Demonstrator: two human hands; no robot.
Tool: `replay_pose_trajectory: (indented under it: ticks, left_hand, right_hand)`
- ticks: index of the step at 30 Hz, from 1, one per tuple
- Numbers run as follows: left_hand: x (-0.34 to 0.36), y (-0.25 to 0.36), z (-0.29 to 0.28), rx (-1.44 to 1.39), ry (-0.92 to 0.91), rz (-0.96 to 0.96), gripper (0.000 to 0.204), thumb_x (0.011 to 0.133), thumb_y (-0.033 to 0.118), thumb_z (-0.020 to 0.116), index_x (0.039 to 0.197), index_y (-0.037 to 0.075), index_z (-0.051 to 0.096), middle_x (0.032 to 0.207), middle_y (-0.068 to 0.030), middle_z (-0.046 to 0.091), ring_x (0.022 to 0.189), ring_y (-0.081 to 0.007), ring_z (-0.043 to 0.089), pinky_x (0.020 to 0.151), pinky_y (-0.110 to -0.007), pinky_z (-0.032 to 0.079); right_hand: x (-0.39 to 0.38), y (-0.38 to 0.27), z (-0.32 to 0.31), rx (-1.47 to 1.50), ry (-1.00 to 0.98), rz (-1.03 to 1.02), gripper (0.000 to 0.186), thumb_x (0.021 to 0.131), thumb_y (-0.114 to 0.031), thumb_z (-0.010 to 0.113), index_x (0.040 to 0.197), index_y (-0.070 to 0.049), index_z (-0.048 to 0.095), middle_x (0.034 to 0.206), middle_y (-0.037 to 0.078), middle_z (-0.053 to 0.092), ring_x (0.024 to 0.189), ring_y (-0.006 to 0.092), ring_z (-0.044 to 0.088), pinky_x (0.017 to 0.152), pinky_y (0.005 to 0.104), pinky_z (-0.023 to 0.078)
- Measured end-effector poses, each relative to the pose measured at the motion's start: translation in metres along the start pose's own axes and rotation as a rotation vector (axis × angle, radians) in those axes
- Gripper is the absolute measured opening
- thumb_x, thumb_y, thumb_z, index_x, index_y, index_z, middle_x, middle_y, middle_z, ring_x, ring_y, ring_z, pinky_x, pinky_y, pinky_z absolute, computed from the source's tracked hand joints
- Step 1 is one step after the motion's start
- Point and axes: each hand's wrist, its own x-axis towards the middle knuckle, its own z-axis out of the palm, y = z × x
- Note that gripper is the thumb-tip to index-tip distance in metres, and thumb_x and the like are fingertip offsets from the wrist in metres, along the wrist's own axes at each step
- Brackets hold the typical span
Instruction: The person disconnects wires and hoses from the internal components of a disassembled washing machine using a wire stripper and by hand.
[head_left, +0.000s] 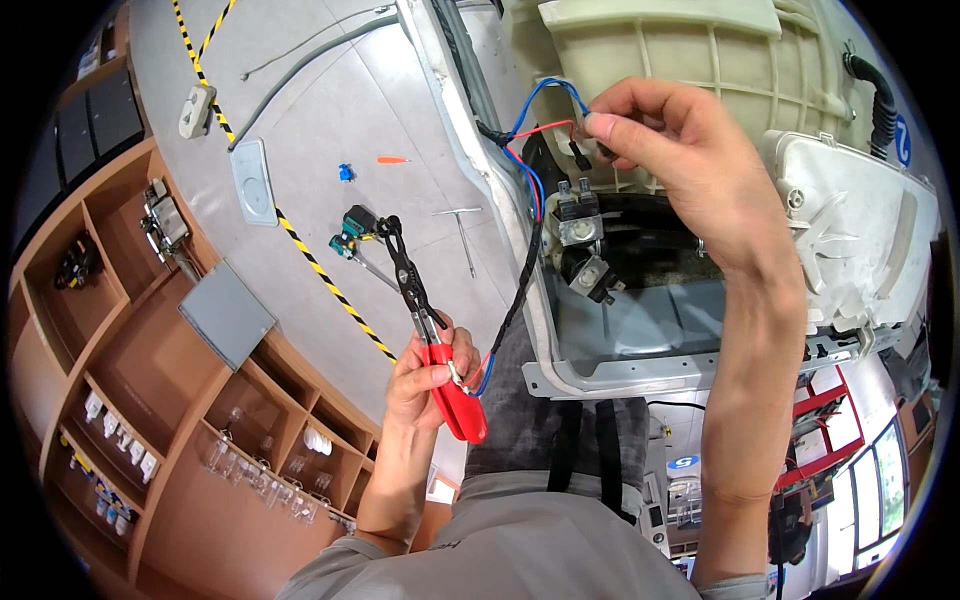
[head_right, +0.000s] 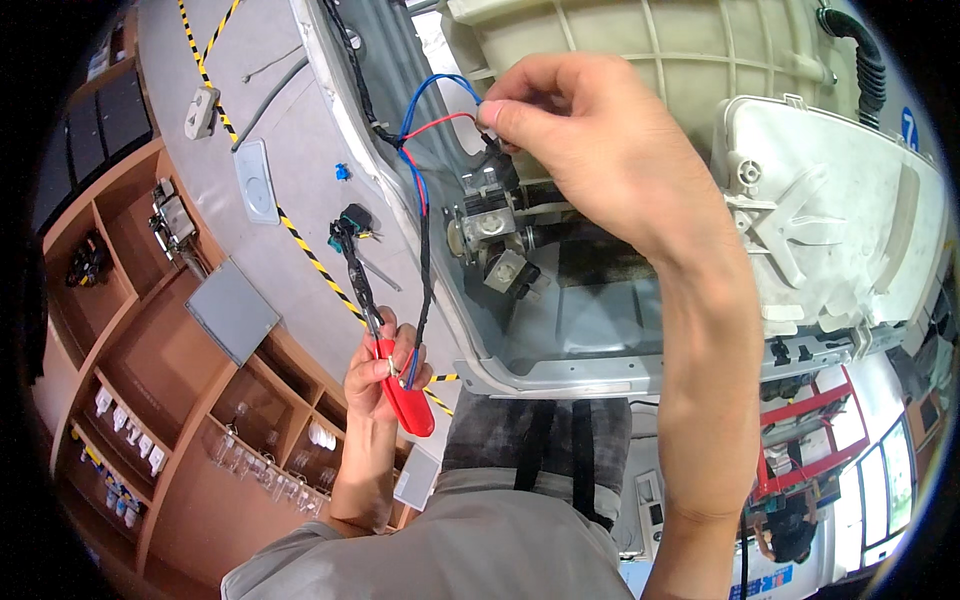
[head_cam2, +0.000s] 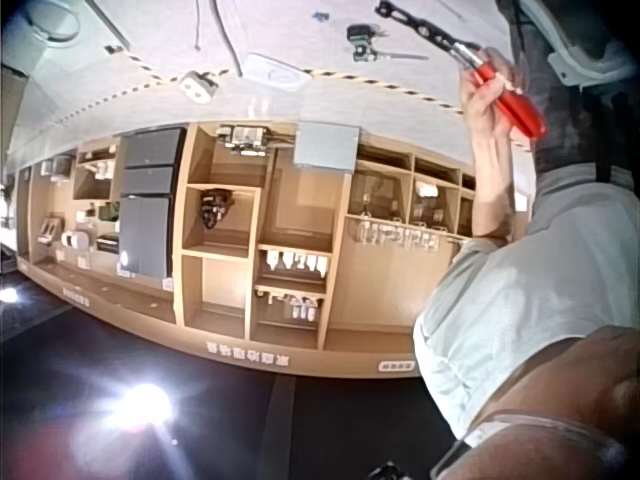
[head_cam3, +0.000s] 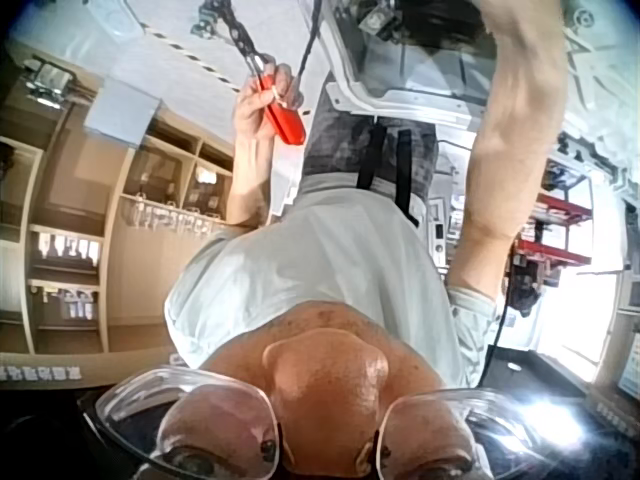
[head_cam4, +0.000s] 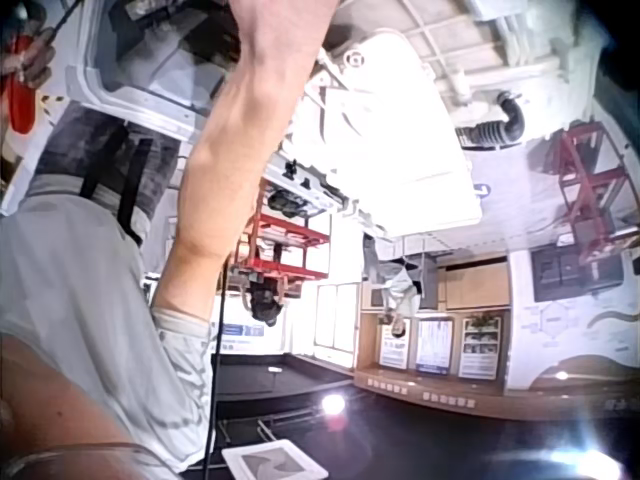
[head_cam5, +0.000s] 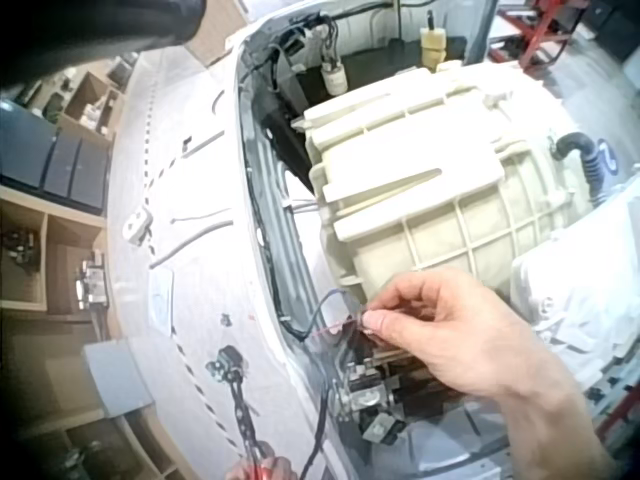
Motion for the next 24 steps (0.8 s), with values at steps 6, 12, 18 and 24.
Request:
replay_pose_trajectory:
  ticks: [6,12,18,24]
  left_hand:
    - [0.001,0.001,0.0,-0.002,0.0,-0.004,0.037,0.077,0.007,0.07,0.107,0.009,0.049,0.081,-0.0087,0.054,0.07,-0.0204,0.053,0.06,-0.031,0.045]
    - [0.001,0.0,0.0,0.007,0.0,-0.009,0.037,0.076,0.007,0.07,0.107,0.009,0.049,0.081,-0.0082,0.053,0.069,-0.0208,0.053,0.06,-0.032,0.045]
    - [0.001,0.0,0.0,-0.003,0.012,-0.006,0.038,0.076,0.007,0.07,0.107,0.009,0.049,0.081,-0.0084,0.053,0.069,-0.0207,0.053,0.06,-0.032,0.045]
    - [0.0,0.002,-0.001,-0.015,0.003,0.003,0.037,0.077,0.007,0.07,0.107,0.009,0.05,0.082,-0.0089,0.054,0.071,-0.0203,0.054,0.061,-0.032,0.046]
  right_hand:
    - [0.002,0.004,-0.003,0.061,0.0,-0.002,0.018,0.091,-0.017,0.062,0.095,0.001,0.062,0.081,0.001,0.061,0.075,0.0081,0.052,0.069,0.0252,0.041]
    - [0.003,0.014,0.006,0.023,-0.075,0.002,0.019,0.089,-0.009,0.065,0.103,0.003,0.06,0.076,0.005,0.059,0.069,0.0114,0.052,0.062,0.0288,0.043]
    - [0.003,0.01,0.001,-0.275,-0.015,-0.064,0.021,0.086,-0.01,0.066,0.099,0.005,0.065,0.078,0.01,0.065,0.071,0.0147,0.056,0.068,0.0314,0.047]
    - [-0.001,-0.006,-0.006,-0.281,-0.001,0.049,0.021,0.084,-0.013,0.069,0.094,0.005,0.066,0.073,0.007,0.063,0.067,0.0119,0.052,0.064,0.0289,0.044]
